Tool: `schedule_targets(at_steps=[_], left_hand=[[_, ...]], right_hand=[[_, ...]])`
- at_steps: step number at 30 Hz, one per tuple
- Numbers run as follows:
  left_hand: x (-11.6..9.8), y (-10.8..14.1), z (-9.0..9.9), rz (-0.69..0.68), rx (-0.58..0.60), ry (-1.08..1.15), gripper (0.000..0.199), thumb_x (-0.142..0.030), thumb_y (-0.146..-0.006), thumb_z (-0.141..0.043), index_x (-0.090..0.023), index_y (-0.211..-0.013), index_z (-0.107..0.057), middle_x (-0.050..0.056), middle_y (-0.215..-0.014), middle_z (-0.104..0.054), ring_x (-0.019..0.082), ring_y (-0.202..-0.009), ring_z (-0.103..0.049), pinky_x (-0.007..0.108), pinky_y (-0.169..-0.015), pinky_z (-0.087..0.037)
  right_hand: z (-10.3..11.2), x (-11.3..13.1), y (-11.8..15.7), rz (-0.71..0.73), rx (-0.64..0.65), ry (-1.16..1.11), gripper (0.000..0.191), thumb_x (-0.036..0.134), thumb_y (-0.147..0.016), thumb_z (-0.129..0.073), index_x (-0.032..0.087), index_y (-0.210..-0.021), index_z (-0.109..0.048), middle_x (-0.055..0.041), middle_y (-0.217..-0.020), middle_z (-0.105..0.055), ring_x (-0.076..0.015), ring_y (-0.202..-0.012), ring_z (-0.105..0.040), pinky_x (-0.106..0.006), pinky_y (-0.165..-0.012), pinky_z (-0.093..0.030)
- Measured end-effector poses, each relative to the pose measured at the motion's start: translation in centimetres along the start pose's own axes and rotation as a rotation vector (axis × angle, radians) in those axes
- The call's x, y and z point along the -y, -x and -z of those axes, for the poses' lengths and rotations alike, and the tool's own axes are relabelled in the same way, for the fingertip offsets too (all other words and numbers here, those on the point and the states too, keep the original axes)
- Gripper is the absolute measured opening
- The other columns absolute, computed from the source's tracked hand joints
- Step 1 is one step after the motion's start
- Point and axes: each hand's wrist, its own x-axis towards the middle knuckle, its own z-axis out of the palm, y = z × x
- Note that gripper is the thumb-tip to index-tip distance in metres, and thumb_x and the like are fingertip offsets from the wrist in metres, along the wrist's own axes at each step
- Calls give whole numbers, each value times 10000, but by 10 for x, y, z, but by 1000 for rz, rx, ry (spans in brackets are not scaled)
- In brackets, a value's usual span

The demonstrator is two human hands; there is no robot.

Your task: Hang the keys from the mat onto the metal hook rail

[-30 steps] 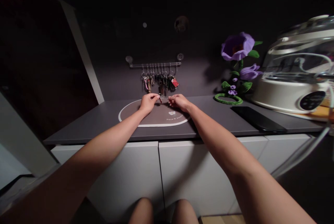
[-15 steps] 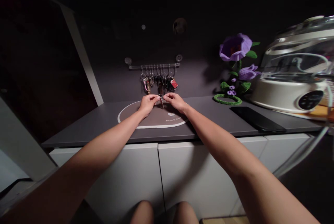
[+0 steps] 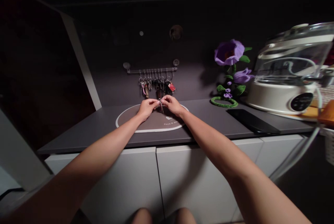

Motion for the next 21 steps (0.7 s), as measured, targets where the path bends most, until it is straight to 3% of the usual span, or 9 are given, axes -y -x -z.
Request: schedule_targets(at_steps=[5,11,15,21], left_hand=[[0,0,0,9,-30,-35,249,-310,-686,-609,-106,-814,-669,46,-697,-653,109,-588,-530,222,-541,-410],[1,2,2,-32,-50,-226,186,-270,-729,-563,-116,-770,-658,50,-695,-654,132,-639,-570,252,-636,-439],[1,4,2,-50,-61,-346,160,-240,-743,-538,-126,-729,-649,52,-702,-657,146,-670,-586,264,-673,-442],[3,4,2,-24,-60,-376,164,-246,-745,-524,-135,-710,-639,40,-665,-643,150,-668,-588,261,-661,-441]], right_hand=[[2,3,-4,50,-43,-28,295,411,-640,-654,171,-729,-506,35,-702,-516,-86,-684,-493,-264,-736,-423],[11,12,-13,61,-195,-160,279,377,-648,-661,169,-719,-489,32,-740,-540,-67,-709,-514,-243,-750,-433],[22,27,-30,9,-299,-224,224,334,-705,-621,175,-735,-466,3,-767,-581,-85,-712,-564,-225,-651,-462],[38,54,-63,-106,-466,-224,98,157,-768,-492,165,-688,-436,17,-566,-522,-80,-521,-533,-244,-547,-501]])
